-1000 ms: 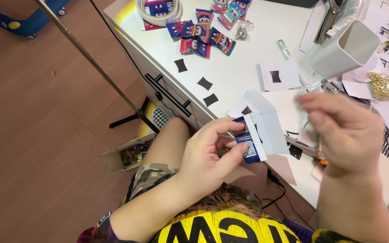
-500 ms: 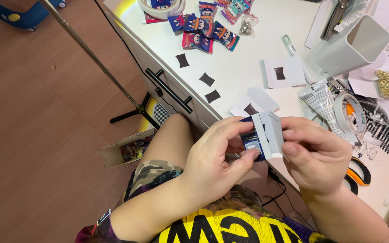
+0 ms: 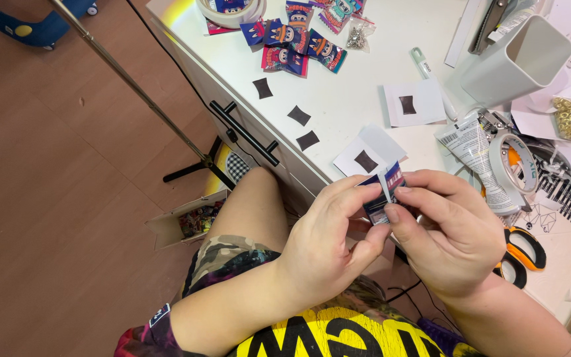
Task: The person assembles small candy packages by wrapping printed wrappers around white rectangular inserts and securing them with clear tape. The person handles multiple wrappers and inserts, folding and taping each unit individually on a white desk.
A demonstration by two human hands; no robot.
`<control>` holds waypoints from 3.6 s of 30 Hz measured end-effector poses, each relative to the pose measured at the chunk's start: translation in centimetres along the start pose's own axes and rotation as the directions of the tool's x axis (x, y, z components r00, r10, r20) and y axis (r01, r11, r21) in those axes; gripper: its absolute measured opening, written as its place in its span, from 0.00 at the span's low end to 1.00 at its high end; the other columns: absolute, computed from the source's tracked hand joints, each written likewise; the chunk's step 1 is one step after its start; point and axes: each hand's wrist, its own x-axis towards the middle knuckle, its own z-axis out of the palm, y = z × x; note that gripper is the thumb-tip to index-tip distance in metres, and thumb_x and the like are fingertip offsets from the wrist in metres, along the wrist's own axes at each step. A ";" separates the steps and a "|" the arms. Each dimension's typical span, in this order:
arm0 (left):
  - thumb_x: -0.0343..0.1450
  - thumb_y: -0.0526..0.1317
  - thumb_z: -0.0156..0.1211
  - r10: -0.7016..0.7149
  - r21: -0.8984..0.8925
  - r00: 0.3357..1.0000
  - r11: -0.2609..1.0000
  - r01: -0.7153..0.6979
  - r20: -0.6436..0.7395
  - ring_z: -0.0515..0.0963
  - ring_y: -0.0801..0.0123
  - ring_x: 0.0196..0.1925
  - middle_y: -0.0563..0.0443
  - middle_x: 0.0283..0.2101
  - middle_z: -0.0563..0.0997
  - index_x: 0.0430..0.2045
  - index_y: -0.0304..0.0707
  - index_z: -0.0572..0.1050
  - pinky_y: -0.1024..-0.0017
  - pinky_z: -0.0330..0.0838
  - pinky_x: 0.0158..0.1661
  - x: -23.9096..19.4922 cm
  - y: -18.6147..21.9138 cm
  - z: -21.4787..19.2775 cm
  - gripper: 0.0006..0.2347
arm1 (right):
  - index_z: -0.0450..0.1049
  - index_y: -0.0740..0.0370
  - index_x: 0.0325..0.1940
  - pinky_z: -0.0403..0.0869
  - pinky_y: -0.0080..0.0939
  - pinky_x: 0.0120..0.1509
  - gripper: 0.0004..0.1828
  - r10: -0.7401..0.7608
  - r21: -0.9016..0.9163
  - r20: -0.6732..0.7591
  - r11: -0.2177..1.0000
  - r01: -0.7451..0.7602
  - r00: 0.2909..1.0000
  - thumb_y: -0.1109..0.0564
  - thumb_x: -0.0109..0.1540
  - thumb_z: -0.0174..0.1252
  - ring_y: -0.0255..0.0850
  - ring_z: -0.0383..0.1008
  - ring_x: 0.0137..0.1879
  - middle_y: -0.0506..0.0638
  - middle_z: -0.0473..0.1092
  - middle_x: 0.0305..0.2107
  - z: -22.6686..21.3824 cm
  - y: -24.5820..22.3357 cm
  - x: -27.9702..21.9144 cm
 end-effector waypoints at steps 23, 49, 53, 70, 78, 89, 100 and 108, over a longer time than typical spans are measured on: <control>0.74 0.32 0.60 0.069 0.005 0.998 0.998 -0.069 -0.004 0.79 0.51 0.63 0.36 0.58 0.76 0.56 0.28 0.67 0.64 0.76 0.66 -0.3 0.3 0.0 0.17 | 0.78 0.73 0.45 0.79 0.46 0.54 0.08 -0.081 -0.024 0.029 0.996 0.082 0.996 0.67 0.62 0.64 0.53 0.77 0.45 0.71 0.73 0.44 -0.5 0.0 -0.3; 0.72 0.34 0.61 -0.563 -0.672 0.794 0.498 0.548 0.230 0.84 0.68 0.27 0.41 0.27 0.82 0.40 0.30 0.74 0.77 0.82 0.31 1.3 1.5 -2.9 0.07 | 0.75 0.71 0.42 0.75 0.33 0.36 0.13 0.043 0.278 0.200 0.955 -0.099 0.979 0.65 0.55 0.66 0.47 0.80 0.39 0.68 0.77 0.38 -2.3 2.0 0.8; 0.72 0.34 0.61 -0.564 -0.671 0.798 0.509 0.539 0.213 0.85 0.67 0.28 0.41 0.27 0.82 0.38 0.30 0.73 0.77 0.83 0.31 1.3 1.6 -2.7 0.06 | 0.74 0.71 0.41 0.76 0.31 0.36 0.12 0.124 0.342 0.210 0.920 -0.191 0.970 0.65 0.55 0.65 0.46 0.80 0.38 0.69 0.76 0.38 -2.1 2.1 0.6; 0.72 0.38 0.62 -0.439 -0.407 0.898 0.814 0.414 0.035 0.81 0.76 0.37 0.52 0.36 0.83 0.39 0.35 0.77 0.80 0.78 0.38 0.6 1.2 -1.6 0.07 | 0.68 0.76 0.61 0.77 0.43 0.48 0.32 0.384 0.802 0.427 0.256 -0.539 0.819 0.55 0.58 0.66 0.48 0.76 0.46 0.66 0.73 0.40 -0.9 2.5 0.2; 0.72 0.35 0.62 -0.499 -0.499 0.866 0.743 0.447 0.033 0.81 0.74 0.32 0.49 0.33 0.82 0.38 0.33 0.77 0.78 0.81 0.35 0.3 0.8 -1.0 0.06 | 0.78 0.74 0.46 0.76 0.32 0.41 0.11 0.540 0.710 0.392 0.337 -0.619 0.744 0.65 0.61 0.60 0.40 0.77 0.35 0.61 0.78 0.33 -0.2 3.0 -0.8; 0.70 0.40 0.64 -0.523 -0.544 0.826 0.640 0.542 0.209 0.80 0.75 0.28 0.51 0.33 0.79 0.42 0.37 0.73 0.81 0.77 0.31 0.8 0.3 -1.5 0.11 | 0.80 0.71 0.43 0.77 0.31 0.43 0.11 0.493 0.575 0.373 0.541 -0.613 0.786 0.68 0.57 0.65 0.38 0.77 0.36 0.58 0.78 0.33 -0.1 3.1 -0.2; 0.71 0.35 0.63 -0.586 -0.657 0.785 0.514 0.552 0.202 0.82 0.65 0.24 0.43 0.34 0.79 0.43 0.34 0.73 0.76 0.81 0.28 0.7 0.8 -1.3 0.09 | 0.74 0.73 0.54 0.82 0.37 0.42 0.23 0.303 0.663 0.494 0.476 -0.579 0.815 0.70 0.54 0.65 0.45 0.79 0.36 0.64 0.76 0.37 -1.6 3.1 0.3; 0.73 0.35 0.60 -0.494 -0.605 0.846 0.616 0.503 0.201 0.83 0.67 0.26 0.45 0.35 0.80 0.47 0.35 0.77 0.77 0.82 0.30 0.4 1.1 -1.5 0.10 | 0.74 0.74 0.54 0.82 0.35 0.38 0.21 0.287 0.652 0.496 0.501 -0.570 0.819 0.70 0.56 0.63 0.44 0.80 0.29 0.65 0.77 0.32 -2.0 3.2 0.1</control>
